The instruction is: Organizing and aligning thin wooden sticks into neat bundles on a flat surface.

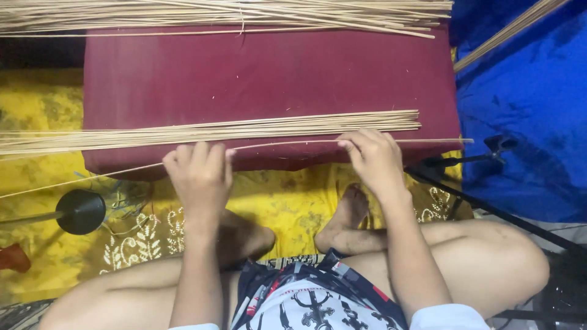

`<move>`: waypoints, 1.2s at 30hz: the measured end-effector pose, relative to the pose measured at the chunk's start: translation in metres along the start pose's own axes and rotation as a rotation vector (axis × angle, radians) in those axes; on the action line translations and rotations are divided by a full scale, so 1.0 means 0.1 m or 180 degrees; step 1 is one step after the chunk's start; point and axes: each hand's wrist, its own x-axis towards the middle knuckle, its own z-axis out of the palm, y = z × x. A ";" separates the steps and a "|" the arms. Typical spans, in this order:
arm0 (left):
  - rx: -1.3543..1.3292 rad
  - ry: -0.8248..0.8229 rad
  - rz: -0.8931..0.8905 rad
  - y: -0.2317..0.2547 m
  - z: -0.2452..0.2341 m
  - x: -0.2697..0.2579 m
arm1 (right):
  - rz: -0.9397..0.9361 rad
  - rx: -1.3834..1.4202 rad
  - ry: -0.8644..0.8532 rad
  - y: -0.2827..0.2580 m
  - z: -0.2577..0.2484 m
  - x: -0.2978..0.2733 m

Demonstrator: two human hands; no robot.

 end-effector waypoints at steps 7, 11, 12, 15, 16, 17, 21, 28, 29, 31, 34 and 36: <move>-0.0573 0.0057 0.0105 0.56 0.13 -0.14 | -0.0757 -0.0061 0.0438 -0.65 0.34 -0.03; -0.0304 0.0120 0.0044 0.31 0.00 -0.13 | -0.0636 -0.0065 0.0257 -0.33 0.08 -0.02; -0.0044 0.0147 -0.0106 0.15 -0.04 -0.13 | -0.0471 -0.0214 0.0246 -0.21 -0.03 -0.02; 0.0031 0.0299 -0.0295 -0.20 -0.02 -0.27 | -0.0220 -0.0306 0.0305 0.02 -0.15 -0.10; 0.0034 0.0309 -0.0293 -0.09 -0.01 -0.22 | -0.0225 -0.0309 0.0314 -0.04 -0.08 -0.09; -0.0088 0.0294 -0.0270 0.02 -0.01 -0.20 | -0.0315 -0.0234 0.0377 -0.10 0.00 -0.10; -0.0523 0.0161 0.0042 0.47 0.02 -0.10 | -0.0559 0.0076 0.0444 -0.38 0.11 -0.06; -0.0241 0.0214 -0.0245 -0.04 0.00 -0.13 | -0.0090 -0.0179 0.0252 0.03 0.02 -0.11; -0.0228 0.0255 -0.0352 0.00 0.06 -0.16 | -0.0125 -0.0172 0.0284 0.04 0.10 -0.13; -0.0224 0.0295 -0.0474 0.15 0.15 -0.20 | -0.0163 -0.0176 0.0302 -0.10 0.22 -0.13; -0.0421 0.0160 -0.0197 0.33 0.20 -0.14 | -0.0376 -0.0011 0.0328 -0.31 0.23 -0.06; -0.0443 0.0121 -0.0224 0.24 0.12 -0.11 | -0.0334 0.0016 0.0310 -0.22 0.18 -0.04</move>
